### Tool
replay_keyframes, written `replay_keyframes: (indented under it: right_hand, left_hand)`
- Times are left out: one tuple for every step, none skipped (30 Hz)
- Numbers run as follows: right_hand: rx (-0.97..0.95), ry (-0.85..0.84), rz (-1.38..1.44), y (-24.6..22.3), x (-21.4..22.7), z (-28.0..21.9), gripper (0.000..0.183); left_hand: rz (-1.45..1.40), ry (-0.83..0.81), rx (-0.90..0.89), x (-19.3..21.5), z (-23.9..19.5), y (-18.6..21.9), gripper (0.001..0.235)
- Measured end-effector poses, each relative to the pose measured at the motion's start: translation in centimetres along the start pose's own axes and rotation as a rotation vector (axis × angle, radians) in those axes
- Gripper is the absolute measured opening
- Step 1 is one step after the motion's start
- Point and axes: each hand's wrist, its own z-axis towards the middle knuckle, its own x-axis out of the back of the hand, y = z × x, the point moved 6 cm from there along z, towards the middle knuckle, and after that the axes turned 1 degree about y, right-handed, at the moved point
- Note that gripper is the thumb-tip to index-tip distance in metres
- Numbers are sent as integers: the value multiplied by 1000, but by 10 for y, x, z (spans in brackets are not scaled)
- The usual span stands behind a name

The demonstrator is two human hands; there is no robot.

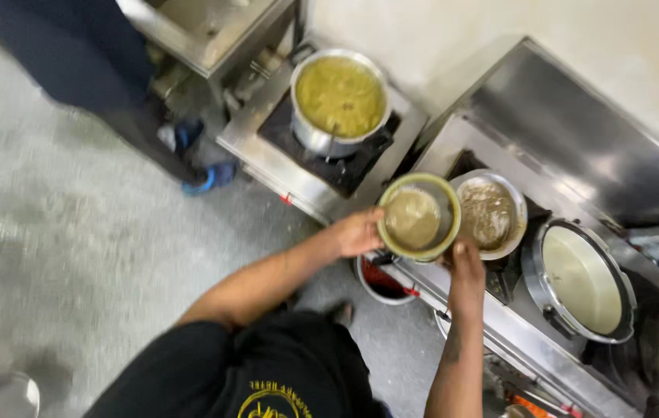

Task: The person carries two containers of food to a sink, rinses one, then moves to a stove to strain a thick liquid into a pot using a sieve. They then wash the sieve and a bowl under running water.

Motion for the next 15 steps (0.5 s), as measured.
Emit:
replay_keyframes:
  right_hand:
    - [15, -42, -9, -1, 6, 15, 42]
    - [26, -90, -14, -1, 7, 31, 42]
    - [56, -132, -75, 1, 4, 47, 43]
    - [94, -154, -131, 0, 5, 61, 44]
    - [133, -177, -185, -1, 7, 64, 46]
    - [117, -206, -189, -2, 0, 79, 46]
    - [101, -235, -194, -3, -7, 93, 46]
    - [76, -264, -208, -4, -8, 98, 46]
    - [158, -286, -242, -13, -7, 102, 44]
    - [218, -320, -284, -18, -6, 102, 42]
    - [279, -354, -326, -28, -13, 113, 40]
    - [299, -371, -457, -33, -18, 116, 34]
    - [318, -391, -589, -39, -24, 122, 29]
    - [418, -407, -533, -48, -17, 116, 31]
    - [273, -424, -521, -41, -10, 116, 29]
  left_hand:
    - [-5, -23, -9, 7, 1, -8, 38]
    - [-9, -40, -22, 12, 2, -8, 40]
    - [-12, -57, -37, 14, 3, -6, 42]
    - [-13, -36, -73, 15, 4, -3, 44]
    - [-13, -16, -110, 15, -5, -7, 46]
    - [27, -26, -142, 10, 1, 14, 47]
    - [55, -12, -168, 7, 5, 27, 48]
    - [70, 5, -192, 3, 5, 29, 50]
    - [86, 21, -215, 1, 7, 31, 51]
    - [98, 30, -229, -1, 3, 23, 50]
    - [111, 39, -243, -2, 8, 36, 50]
    - [111, 58, -233, -4, 6, 40, 49]
    - [117, 56, -233, -6, 0, 48, 47]
    - [110, 37, -198, -12, 5, 39, 46]
    - [198, 116, -194, -10, 3, 38, 51]
